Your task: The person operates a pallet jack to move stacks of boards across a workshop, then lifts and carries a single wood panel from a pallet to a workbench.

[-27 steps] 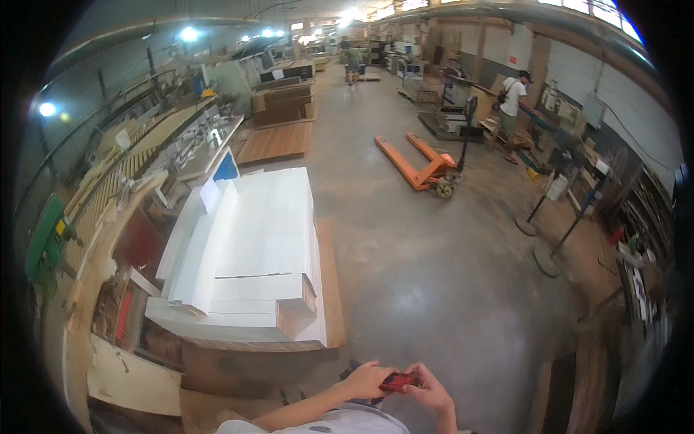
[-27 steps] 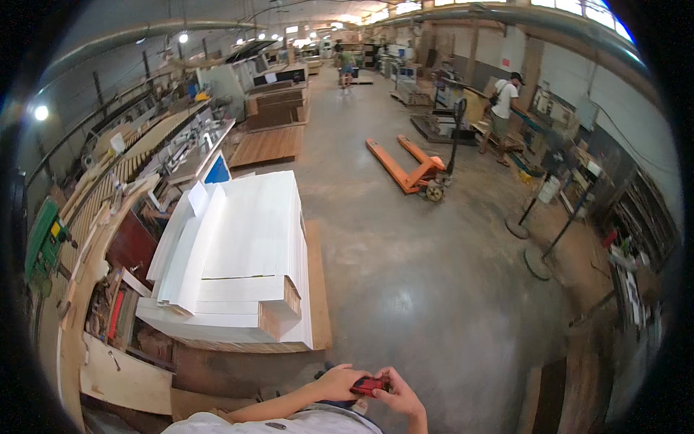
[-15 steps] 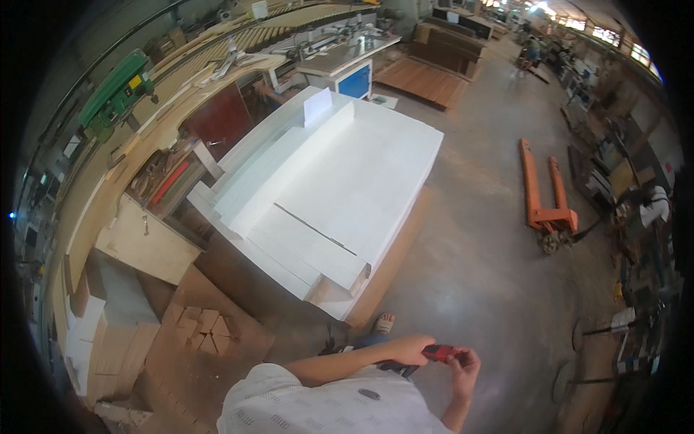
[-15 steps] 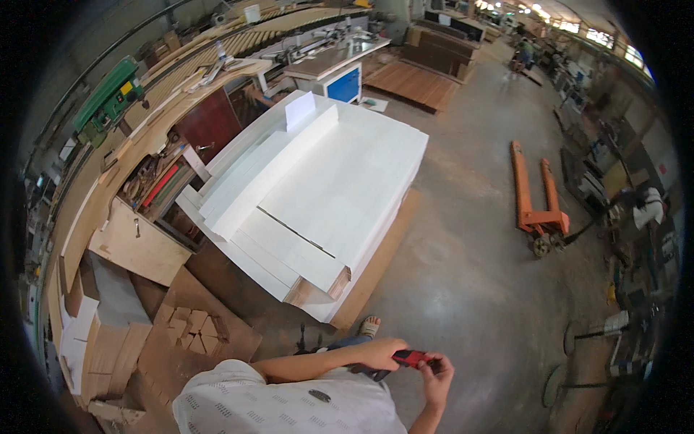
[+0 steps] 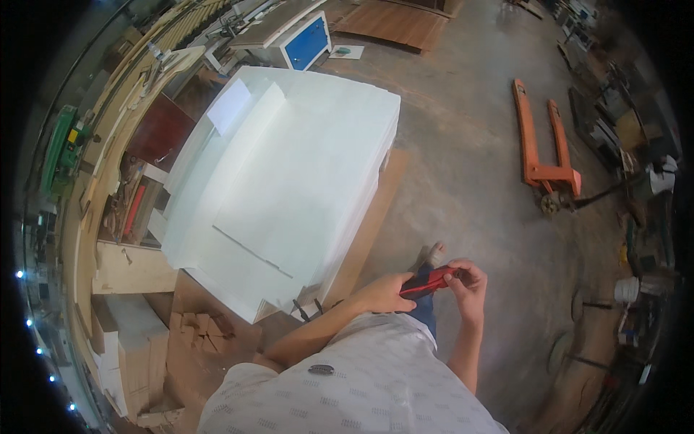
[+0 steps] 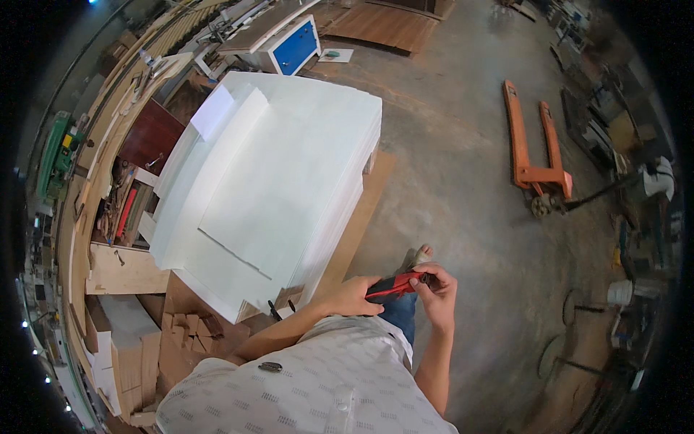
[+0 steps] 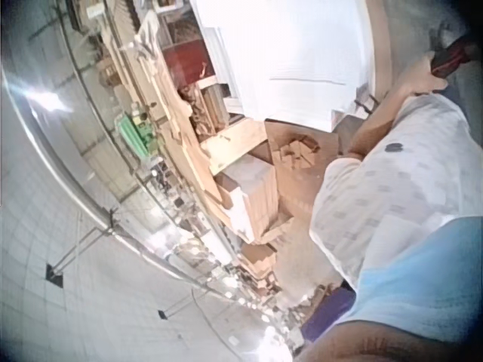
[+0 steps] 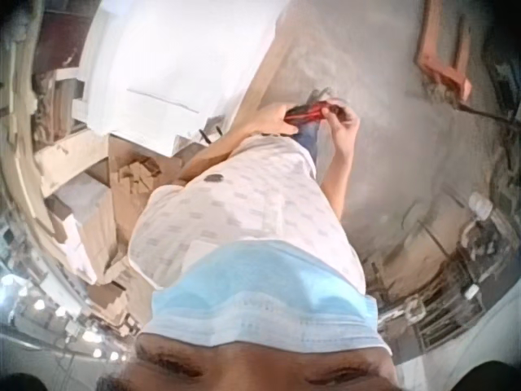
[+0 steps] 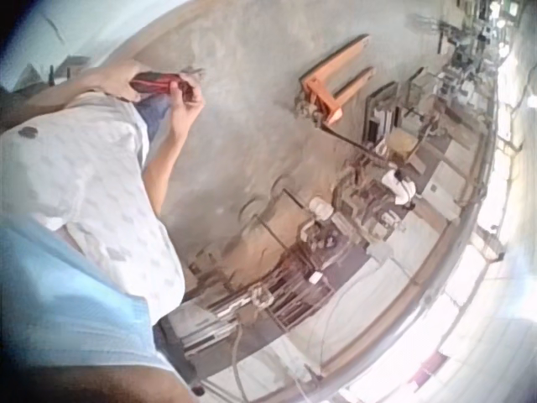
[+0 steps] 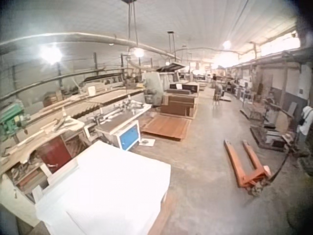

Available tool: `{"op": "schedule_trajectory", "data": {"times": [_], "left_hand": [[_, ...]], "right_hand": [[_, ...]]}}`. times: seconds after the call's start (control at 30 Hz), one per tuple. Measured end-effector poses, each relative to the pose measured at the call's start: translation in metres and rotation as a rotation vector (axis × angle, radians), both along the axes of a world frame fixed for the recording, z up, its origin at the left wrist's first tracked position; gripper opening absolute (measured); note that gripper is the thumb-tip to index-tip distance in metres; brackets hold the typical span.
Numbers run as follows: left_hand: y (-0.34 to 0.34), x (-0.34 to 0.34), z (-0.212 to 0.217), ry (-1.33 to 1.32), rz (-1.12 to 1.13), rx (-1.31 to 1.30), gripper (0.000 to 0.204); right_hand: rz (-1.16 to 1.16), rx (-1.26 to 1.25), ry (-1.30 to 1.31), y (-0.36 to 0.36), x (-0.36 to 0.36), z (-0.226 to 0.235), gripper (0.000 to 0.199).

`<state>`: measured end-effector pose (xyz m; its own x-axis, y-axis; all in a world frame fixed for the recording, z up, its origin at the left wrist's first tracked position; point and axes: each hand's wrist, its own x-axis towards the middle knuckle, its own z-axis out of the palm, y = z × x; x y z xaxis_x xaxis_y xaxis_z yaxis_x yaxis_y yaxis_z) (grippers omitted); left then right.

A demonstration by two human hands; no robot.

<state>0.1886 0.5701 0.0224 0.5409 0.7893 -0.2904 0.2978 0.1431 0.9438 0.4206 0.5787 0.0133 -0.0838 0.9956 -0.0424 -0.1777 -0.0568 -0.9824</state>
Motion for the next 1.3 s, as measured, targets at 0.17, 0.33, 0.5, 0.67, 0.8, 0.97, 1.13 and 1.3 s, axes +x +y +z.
{"op": "schedule_trajectory", "data": {"times": [0.17,0.33,0.5,0.67,0.8,0.97,1.13,1.3], "left_hand": [[0.115,0.073,-0.012,0.127,0.115,-0.044,0.033],[0.258,0.142,-0.019,0.279,0.243,0.088,0.031],[0.378,0.172,0.005,0.569,0.244,0.245,0.031],[0.5,0.18,-0.022,0.591,0.277,0.322,0.032],[0.612,0.17,-0.051,0.462,0.483,0.363,0.053],[0.755,0.127,-0.051,0.691,0.652,0.405,0.096],[0.829,0.076,-0.017,0.77,0.831,0.418,0.088],[0.857,0.01,-0.008,0.514,0.942,0.071,0.077]], "right_hand": [[0.008,-0.07,0.129,0.123,0.063,-0.023,0.022],[0.142,0.222,-0.412,0.277,0.132,0.003,0.044],[0.57,0.523,-0.795,0.424,0.149,0.037,0.064],[0.787,0.418,-0.974,0.565,0.13,0.007,0.039],[0.789,0.331,-0.81,0.691,0.115,-0.034,0.036],[0.728,0.08,-0.666,0.868,0.085,-0.031,0.036],[0.663,0.197,-0.65,1.048,0.017,-0.039,0.037],[0.755,0.283,-0.399,1.233,-0.159,-0.098,0.025]]}}
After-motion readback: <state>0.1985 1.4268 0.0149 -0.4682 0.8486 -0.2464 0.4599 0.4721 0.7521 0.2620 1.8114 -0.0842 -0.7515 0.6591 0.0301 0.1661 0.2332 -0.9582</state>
